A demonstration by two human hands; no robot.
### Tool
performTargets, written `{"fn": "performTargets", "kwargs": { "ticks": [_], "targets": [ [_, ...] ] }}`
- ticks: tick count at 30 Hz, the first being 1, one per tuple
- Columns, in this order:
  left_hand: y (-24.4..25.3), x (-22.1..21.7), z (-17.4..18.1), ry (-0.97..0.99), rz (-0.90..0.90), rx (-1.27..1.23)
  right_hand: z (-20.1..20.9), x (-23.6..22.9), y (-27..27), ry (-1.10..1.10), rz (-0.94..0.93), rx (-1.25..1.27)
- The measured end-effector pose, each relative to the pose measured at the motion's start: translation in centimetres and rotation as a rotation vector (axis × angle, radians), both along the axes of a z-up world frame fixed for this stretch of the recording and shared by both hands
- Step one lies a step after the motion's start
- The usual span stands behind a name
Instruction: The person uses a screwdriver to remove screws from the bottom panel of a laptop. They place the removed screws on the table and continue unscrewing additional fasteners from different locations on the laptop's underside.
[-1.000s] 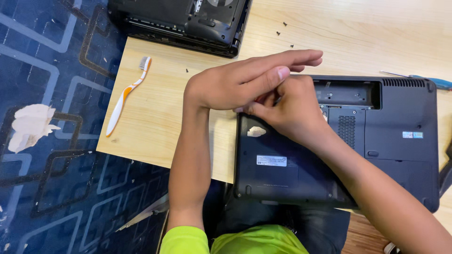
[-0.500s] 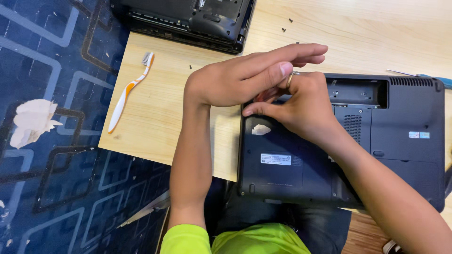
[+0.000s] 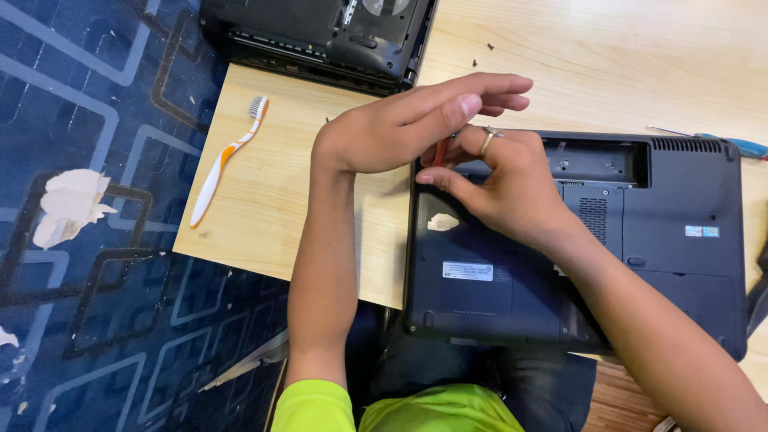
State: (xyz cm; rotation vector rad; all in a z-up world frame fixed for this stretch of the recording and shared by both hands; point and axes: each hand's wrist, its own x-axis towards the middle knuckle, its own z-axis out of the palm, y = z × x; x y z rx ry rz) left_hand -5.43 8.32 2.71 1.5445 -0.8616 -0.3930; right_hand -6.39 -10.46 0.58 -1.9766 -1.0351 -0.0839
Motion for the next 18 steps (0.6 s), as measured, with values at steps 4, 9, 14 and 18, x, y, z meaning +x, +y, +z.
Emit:
{"fn": "performTargets", "kwargs": {
  "ticks": [4, 9, 14, 18],
  "targets": [
    [-0.4, 0.0, 0.8, -0.129, 0.217, 0.064, 0.4, -0.2, -0.1, 0.035, -0.045, -0.001],
    [0.0, -0.3, 1.6, -0.07, 0.594, -0.028, 1.9, -1.0, 0.0, 0.151, -0.021, 0.158],
    [0.1, 0.4, 1.0, -0.091, 0.648, -0.009, 1.9, -0.9, -0.3, 0.134, -0.042, 0.147],
    [-0.1, 0.5, 0.8, -0.164, 0.636, -0.021, 1.3, -0.9, -0.4, 0.194, -0.063, 0.144]
  ]
}}
